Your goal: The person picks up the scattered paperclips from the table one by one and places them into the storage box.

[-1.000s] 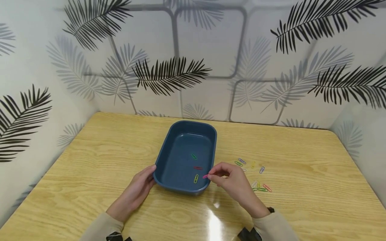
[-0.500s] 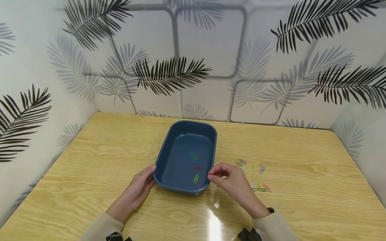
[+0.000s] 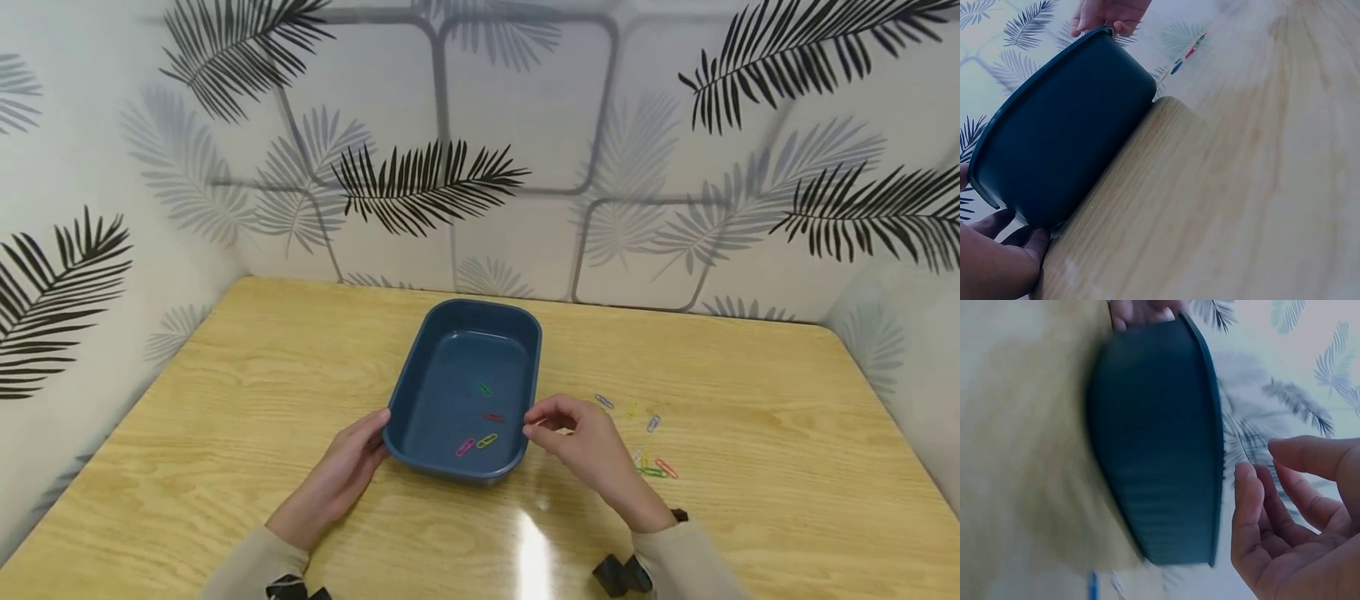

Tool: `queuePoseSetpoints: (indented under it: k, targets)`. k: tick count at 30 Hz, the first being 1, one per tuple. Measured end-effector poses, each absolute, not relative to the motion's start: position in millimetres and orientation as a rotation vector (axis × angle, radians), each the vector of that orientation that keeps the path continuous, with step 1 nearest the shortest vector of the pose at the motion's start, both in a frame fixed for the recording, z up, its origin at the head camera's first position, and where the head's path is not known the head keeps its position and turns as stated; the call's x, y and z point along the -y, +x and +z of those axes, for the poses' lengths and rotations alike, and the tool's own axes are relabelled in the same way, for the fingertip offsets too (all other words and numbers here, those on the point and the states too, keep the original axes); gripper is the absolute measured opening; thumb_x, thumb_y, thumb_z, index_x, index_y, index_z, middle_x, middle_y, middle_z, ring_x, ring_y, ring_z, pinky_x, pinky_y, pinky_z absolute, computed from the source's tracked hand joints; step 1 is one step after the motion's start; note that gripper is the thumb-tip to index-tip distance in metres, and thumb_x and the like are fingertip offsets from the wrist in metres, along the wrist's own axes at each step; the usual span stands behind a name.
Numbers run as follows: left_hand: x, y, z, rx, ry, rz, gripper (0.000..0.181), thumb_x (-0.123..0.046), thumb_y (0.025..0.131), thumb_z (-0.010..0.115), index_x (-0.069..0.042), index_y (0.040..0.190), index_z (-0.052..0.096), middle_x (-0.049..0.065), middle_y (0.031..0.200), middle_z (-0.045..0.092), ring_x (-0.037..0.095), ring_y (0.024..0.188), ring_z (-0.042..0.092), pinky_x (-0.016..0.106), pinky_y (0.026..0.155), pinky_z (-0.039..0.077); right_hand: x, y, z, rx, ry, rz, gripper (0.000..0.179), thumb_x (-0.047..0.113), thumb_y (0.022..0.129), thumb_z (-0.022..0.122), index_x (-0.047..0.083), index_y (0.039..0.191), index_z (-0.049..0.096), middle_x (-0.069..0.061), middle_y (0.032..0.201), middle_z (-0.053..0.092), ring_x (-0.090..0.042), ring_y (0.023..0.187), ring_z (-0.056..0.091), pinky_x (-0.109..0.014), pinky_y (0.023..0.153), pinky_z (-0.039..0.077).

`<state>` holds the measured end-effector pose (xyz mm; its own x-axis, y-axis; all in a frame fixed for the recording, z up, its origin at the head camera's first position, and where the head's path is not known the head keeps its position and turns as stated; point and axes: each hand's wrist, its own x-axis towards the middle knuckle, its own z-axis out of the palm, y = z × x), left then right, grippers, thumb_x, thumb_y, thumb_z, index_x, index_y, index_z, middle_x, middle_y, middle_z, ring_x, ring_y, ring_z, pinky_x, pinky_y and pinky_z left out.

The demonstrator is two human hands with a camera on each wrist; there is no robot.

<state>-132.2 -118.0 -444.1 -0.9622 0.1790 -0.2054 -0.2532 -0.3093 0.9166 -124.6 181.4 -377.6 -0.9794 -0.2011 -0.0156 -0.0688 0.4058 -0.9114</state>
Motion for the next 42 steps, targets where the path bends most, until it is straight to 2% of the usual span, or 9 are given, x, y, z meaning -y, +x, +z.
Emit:
queuePoseSetpoints:
  k: [8,14,18,22,28,33,38,42]
  targets:
    - [113,-134,-443,-1.667,-0.087,2.329,0.054,-0.027,0.102,0.051,0.01,0.14,0.04,0.023,0.144,0.04,0.025,0.129,0.04,0.031,0.105,0.035,-225,-155,-378,-2.739,-0.199,-1.442,0.026,0.014,0.093,0.066,-0.004,0.111,0.064,-0.014,0.103,0.066,-0.028,0.089,0.062,-0.036,0.071,0.054]
    - [114,-131,-444,-1.667,-0.134,2.342,0.051,-0.024,0.103,0.049,0.011,0.139,0.041,0.022,0.143,0.04,0.024,0.128,0.041,0.029,0.103,0.038,-270,-182,-391,-2.888,-0.172,-1.099,0.033,0.014,0.094,0.065,-0.009,0.116,0.061,-0.022,0.105,0.065,-0.036,0.095,0.061,-0.046,0.076,0.052]
    - [116,-130,-445,-1.647,-0.102,2.338,0.054,-0.027,0.102,0.05,0.01,0.141,0.039,0.022,0.145,0.038,0.024,0.13,0.039,0.03,0.104,0.037,-295,-187,-394,-2.875,-0.086,-0.991,0.038,0.017,0.092,0.066,-0.012,0.115,0.058,-0.029,0.108,0.06,-0.042,0.095,0.057,-0.049,0.073,0.051]
    - [116,-131,-445,-1.647,-0.093,2.336,0.055,-0.027,0.103,0.049,0.009,0.142,0.037,0.022,0.147,0.036,0.026,0.133,0.036,0.03,0.105,0.037,-310,-187,-393,-2.794,0.002,-0.942,0.043,0.02,0.09,0.068,-0.013,0.115,0.055,-0.033,0.111,0.055,-0.039,0.09,0.058,-0.045,0.07,0.051]
    - [114,-131,-443,-1.667,-0.105,2.325,0.053,-0.026,0.102,0.05,0.009,0.141,0.04,0.022,0.144,0.039,0.024,0.129,0.04,0.028,0.102,0.039,-321,-187,-397,-2.666,0.009,-0.894,0.043,0.02,0.085,0.075,-0.012,0.107,0.057,-0.026,0.102,0.06,-0.028,0.084,0.058,-0.038,0.068,0.052]
    - [113,-131,-442,-1.674,-0.103,2.315,0.052,-0.026,0.103,0.049,0.009,0.14,0.04,0.023,0.144,0.04,0.024,0.129,0.041,0.028,0.102,0.038,-322,-188,-402,-2.682,-0.04,-0.834,0.032,0.015,0.081,0.078,-0.008,0.095,0.06,-0.015,0.09,0.061,-0.024,0.076,0.055,-0.035,0.063,0.049]
    - [114,-132,-442,-1.666,-0.098,2.321,0.053,-0.026,0.103,0.049,0.009,0.141,0.039,0.023,0.145,0.038,0.026,0.132,0.038,0.029,0.104,0.037,-320,-189,-402,-2.726,-0.054,-0.783,0.022,0.014,0.081,0.077,-0.003,0.082,0.064,-0.006,0.076,0.059,-0.022,0.067,0.051,-0.034,0.057,0.044]
    - [115,-131,-442,-1.668,-0.099,2.325,0.053,-0.026,0.103,0.049,0.009,0.141,0.039,0.023,0.145,0.039,0.026,0.131,0.039,0.028,0.103,0.038,-319,-190,-403,-2.728,-0.076,-0.77,0.021,0.016,0.083,0.077,-0.001,0.079,0.064,-0.003,0.072,0.057,-0.021,0.065,0.049,-0.033,0.056,0.042]
